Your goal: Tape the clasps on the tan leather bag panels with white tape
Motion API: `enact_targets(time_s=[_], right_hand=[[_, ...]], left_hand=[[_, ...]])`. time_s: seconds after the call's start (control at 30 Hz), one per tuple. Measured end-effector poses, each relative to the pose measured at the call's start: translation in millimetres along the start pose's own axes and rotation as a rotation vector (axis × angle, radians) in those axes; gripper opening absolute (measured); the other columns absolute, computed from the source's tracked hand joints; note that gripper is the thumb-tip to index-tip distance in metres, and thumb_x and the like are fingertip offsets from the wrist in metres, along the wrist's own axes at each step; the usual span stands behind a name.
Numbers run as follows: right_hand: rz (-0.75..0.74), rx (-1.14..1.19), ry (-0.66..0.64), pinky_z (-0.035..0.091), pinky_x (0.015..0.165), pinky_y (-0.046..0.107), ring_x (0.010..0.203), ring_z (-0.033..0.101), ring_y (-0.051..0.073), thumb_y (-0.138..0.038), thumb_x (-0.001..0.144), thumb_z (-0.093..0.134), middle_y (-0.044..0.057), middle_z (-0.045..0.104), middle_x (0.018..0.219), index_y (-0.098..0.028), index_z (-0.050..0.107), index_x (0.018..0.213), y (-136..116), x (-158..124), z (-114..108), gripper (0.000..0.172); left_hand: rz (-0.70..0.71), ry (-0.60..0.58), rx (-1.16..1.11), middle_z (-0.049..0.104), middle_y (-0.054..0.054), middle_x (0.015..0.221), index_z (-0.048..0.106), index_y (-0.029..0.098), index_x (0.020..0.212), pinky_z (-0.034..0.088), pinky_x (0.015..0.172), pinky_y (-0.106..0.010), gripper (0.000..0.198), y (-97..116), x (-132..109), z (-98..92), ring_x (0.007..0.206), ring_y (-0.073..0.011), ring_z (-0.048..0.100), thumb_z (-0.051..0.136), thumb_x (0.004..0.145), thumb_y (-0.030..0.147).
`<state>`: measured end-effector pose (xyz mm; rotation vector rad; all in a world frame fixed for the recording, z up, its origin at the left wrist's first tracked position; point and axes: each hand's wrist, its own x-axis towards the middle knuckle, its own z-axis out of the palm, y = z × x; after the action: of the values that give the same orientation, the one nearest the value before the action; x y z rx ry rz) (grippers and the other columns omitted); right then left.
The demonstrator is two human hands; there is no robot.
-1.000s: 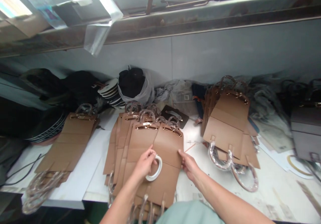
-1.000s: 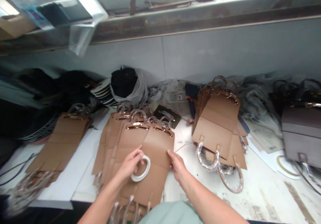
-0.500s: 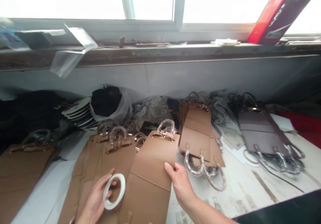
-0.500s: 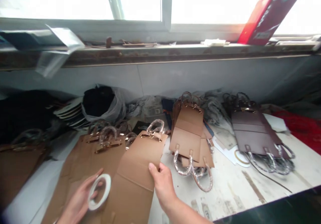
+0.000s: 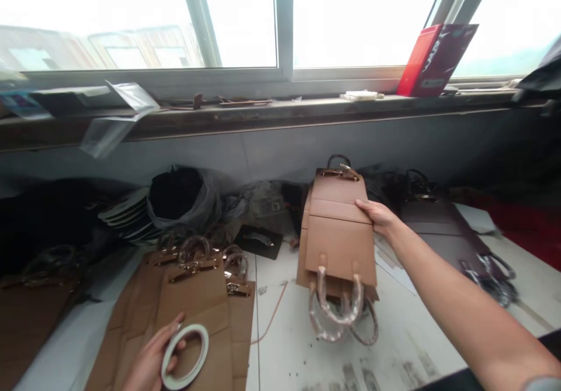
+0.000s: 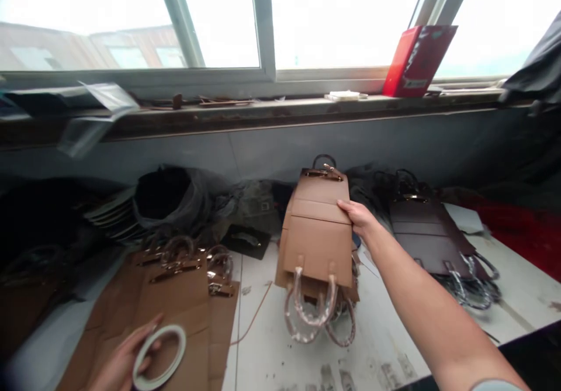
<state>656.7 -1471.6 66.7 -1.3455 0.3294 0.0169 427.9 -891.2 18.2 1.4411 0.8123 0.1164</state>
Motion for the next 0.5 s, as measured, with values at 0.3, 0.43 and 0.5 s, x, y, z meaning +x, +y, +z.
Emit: enact_targets(time_s=[0.3,0.43,0.5], right_hand=[[-0.016,-0.188,0.221,0.059,0.072,0.032,0.085,0.073,0.027,-0.018,0.073,0.073,0.013,0.077,0.093,-0.014,0.07,0.094,97.0,63.9,6.9,0.022],[-0.035,-0.34,0.314,0.054,0.09,0.044,0.106,0.068,0.037,-0.027,0.074,0.075,0.023,0.07,0.116,-0.008,0.067,0.117,102.1,57.9,-3.9,0.048],[-0.113,-0.464,0.429,0.045,0.103,0.05,0.122,0.058,0.042,-0.033,0.073,0.077,0.028,0.062,0.128,-0.005,0.061,0.13,97.0,46.1,-5.8,0.065]], left_hand=[[0.024,-0.151,0.057,0.059,0.004,0.061,0.064,0.018,0.12,0.026,0.04,-0.016,0.067,13.7,-95.8,23.9,0.044,-0.0059,0.037,0.082,0.068,0.055],[0.103,-0.164,0.101,0.062,0.003,0.064,0.062,0.018,0.109,0.024,0.043,-0.016,0.047,8.6,-132.2,49.1,0.044,-0.0048,0.037,0.075,0.079,0.052],[0.153,-0.202,0.073,0.062,0.003,0.065,0.06,0.018,0.108,0.026,0.043,-0.017,0.043,3.1,-142.3,63.4,0.044,-0.0046,0.036,0.072,0.082,0.048]])
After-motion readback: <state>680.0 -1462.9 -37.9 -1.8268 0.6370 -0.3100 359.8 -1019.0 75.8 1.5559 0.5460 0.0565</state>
